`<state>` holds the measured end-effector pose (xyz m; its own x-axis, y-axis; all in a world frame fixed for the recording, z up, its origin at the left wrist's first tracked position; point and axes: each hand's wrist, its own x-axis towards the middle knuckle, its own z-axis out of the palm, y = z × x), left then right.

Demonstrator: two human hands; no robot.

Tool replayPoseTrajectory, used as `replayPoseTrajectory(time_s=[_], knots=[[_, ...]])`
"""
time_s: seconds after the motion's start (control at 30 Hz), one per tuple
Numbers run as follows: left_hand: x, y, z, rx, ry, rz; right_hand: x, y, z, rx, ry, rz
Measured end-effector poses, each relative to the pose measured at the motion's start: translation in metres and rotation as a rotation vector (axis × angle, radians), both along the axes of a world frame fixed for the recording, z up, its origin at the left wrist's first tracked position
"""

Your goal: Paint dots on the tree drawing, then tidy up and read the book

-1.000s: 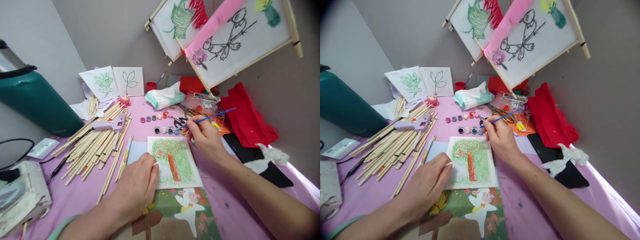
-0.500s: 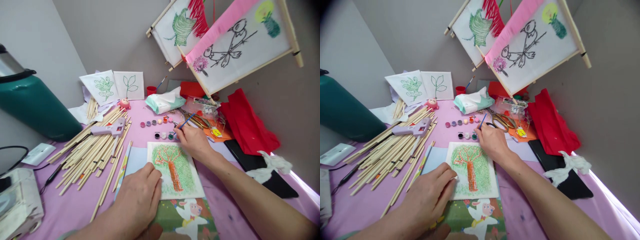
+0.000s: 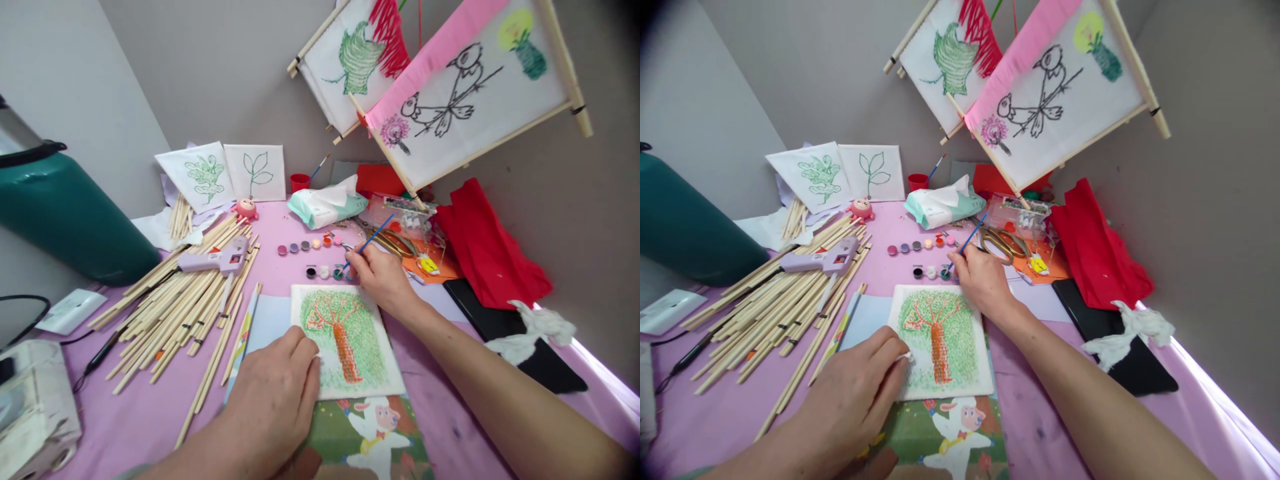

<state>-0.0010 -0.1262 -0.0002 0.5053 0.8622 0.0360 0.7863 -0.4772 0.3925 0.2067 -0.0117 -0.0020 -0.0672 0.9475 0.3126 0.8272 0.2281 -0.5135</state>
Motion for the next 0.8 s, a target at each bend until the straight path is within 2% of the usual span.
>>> replayPoseTrajectory(time_s=[0.27, 0.43, 0.57, 0.8], knots=[[0.0001, -0.0009, -0.0012, -0.006, 0.017, 0.001, -0.0002, -0.0001, -0.0039, 0.072, -0.018, -0.003], [-0.0004, -0.0014, -0.0013, -0.012, 0.018, -0.005, -0.0019, -0.0027, -0.0042, 0.042, -0.051, 0.006], [-0.0001, -0.0008, -0.0021, -0.005, 0.023, -0.004, -0.0028, -0.0043, -0.0047, 0.100, -0.092, -0.009], [-0.0001, -0.0007, -0.0004, -0.006, 0.024, -0.006, -0.0014, -0.0064, -0.0058, 0.109, -0.084, 0.039]])
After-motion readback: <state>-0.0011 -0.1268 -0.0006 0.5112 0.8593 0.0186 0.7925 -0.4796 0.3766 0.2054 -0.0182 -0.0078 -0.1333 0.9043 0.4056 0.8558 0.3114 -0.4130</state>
